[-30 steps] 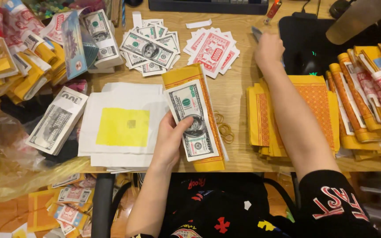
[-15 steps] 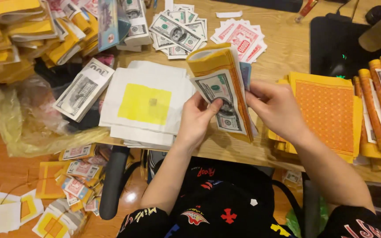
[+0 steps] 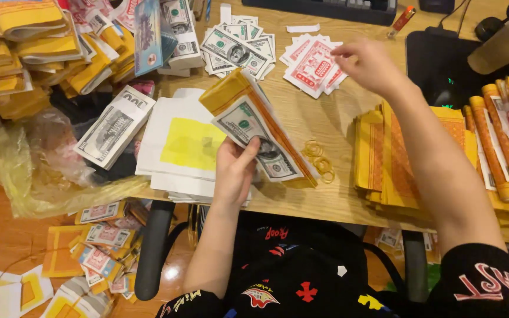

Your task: The person sits at a table and repeatedly assembles small packs of paper money. They open a yellow envelope, insert several paper bills, fold the envelope, and secure it with a rubber band. The person repeats this process multiple times, creating a stack of finished packs.

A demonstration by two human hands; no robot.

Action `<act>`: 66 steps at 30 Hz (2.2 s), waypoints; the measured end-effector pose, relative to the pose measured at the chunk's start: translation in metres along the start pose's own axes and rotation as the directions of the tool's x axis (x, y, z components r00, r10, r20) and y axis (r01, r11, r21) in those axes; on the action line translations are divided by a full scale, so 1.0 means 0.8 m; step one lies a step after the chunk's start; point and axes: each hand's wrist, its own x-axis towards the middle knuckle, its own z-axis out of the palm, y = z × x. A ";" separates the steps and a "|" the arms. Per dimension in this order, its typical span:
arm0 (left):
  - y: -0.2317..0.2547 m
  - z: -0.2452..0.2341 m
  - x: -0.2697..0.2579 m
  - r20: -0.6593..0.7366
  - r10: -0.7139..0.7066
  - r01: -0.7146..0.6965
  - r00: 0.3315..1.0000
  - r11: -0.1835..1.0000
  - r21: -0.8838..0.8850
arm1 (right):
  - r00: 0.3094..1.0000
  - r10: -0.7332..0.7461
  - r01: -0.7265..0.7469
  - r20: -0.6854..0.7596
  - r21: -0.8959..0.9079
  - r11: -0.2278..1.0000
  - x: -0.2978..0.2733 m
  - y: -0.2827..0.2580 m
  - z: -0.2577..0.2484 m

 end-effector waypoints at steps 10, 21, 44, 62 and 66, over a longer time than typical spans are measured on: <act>0.008 -0.007 0.002 -0.020 -0.098 0.099 0.995 0.995 0.029 | 0.833 0.217 -0.029 0.509 -0.352 0.935 0.041 -0.001 0.038; 0.008 0.002 0.002 -0.131 -0.171 0.175 0.977 0.984 0.020 | 0.976 -0.046 0.016 -0.213 -0.141 0.990 0.017 0.006 0.049; -0.001 0.081 -0.005 0.026 0.023 -0.022 0.999 1.000 -0.013 | 0.836 0.466 0.182 -0.290 0.947 0.264 -0.200 -0.092 0.152; -0.017 0.078 -0.032 0.117 0.047 -0.082 0.992 0.945 0.317 | 0.746 -0.037 0.243 -0.665 0.221 0.945 -0.215 -0.235 0.065; 0.001 0.095 -0.044 0.160 0.034 -0.101 0.987 0.897 0.431 | 0.790 -0.346 0.307 -0.506 -0.162 0.938 -0.212 -0.229 0.061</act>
